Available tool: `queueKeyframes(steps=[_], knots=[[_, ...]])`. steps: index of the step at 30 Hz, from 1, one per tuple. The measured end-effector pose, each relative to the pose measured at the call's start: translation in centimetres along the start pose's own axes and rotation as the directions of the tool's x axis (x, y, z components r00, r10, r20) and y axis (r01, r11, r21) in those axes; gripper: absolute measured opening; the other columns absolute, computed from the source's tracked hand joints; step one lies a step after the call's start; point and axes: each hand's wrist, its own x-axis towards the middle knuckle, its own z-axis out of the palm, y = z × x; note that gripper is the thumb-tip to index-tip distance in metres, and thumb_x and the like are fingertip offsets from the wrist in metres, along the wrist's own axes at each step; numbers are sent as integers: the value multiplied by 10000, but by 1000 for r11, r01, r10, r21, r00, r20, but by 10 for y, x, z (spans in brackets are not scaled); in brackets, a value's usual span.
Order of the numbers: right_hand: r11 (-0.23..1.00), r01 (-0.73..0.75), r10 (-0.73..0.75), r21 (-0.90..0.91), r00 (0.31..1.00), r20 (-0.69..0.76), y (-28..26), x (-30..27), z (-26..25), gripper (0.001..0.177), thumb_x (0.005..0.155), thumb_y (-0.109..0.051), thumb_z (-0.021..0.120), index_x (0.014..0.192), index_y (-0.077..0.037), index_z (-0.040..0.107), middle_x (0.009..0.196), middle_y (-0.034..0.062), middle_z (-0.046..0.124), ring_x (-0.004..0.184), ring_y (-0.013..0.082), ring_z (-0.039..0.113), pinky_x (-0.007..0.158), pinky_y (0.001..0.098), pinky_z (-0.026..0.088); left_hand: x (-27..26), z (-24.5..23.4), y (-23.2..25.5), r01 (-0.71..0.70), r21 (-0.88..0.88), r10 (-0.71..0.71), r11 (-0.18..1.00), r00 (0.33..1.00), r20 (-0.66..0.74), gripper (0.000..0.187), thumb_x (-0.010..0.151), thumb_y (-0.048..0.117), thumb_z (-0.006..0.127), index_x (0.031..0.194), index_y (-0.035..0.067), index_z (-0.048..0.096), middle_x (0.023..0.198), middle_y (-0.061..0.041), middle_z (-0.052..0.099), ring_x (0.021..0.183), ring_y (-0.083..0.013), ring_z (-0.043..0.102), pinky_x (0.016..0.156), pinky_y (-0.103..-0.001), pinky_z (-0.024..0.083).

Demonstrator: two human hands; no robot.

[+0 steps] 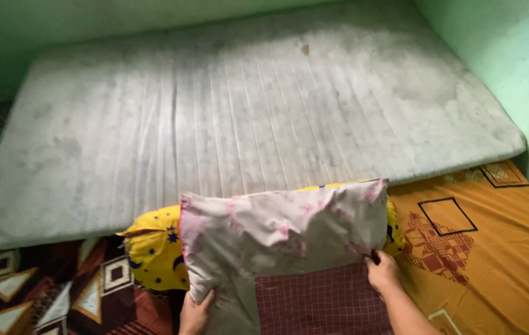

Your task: Putting pillowcases on pillows and arranging them on a bed

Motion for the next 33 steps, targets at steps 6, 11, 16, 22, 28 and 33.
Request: queueKeyframes(steps=[6, 11, 16, 22, 28, 33], knots=[[965, 177, -147, 195, 977, -155, -5, -25, -44, 302, 911, -270, 728, 1117, -54, 677, 1016, 194, 752, 921, 379, 733, 824, 472, 574, -1, -19, 43, -283, -270, 286, 920, 958, -31, 410, 861, 189, 801, 1179, -9, 637, 1017, -110, 741, 910, -186, 677, 829, -326, 528], [937, 291, -222, 193, 923, -314, -32, -46, -110, 264, 915, -271, 729, 1026, -42, 660, 917, 204, 734, 845, 395, 712, 754, 481, 558, -49, -25, 197, -411, -237, 409, 880, 911, -59, 310, 863, 138, 767, 1117, -12, 672, 958, -85, 752, 830, -161, 685, 746, -319, 542], [926, 271, -150, 262, 903, -404, -32, -48, -176, 261, 932, -273, 718, 997, -27, 657, 921, 206, 731, 851, 390, 710, 749, 473, 552, -105, 3, 323, -577, -63, 575, 814, 816, -55, 181, 872, 98, 749, 1001, -27, 731, 879, -88, 770, 765, -147, 687, 724, -313, 533], [888, 237, -42, 393, 895, -445, 15, -28, -264, 270, 945, -273, 691, 1018, -19, 641, 922, 187, 733, 855, 355, 712, 770, 440, 546, -132, 107, 406, -652, 74, 655, 754, 755, -25, 184, 896, 119, 762, 1029, -7, 751, 903, -125, 742, 802, -205, 660, 749, -339, 514], [874, 122, 138, 470, 865, -482, 119, 7, -351, 271, 951, -264, 675, 1033, -10, 631, 918, 177, 721, 844, 332, 699, 764, 435, 538, -156, 280, 486, -699, 117, 689, 706, 715, 118, 303, 867, 232, 747, 1123, 71, 724, 1017, -132, 702, 955, -296, 673, 879, -400, 514], [796, -65, 375, 602, 834, -405, 197, 7, -413, 263, 1001, -251, 625, 1094, -5, 634, 969, 180, 709, 871, 332, 683, 782, 445, 527, -202, 433, 544, -795, 315, 758, 519, 598, 260, 362, 878, 310, 746, 1180, 111, 726, 1084, -185, 658, 1042, -380, 627, 920, -466, 500]])
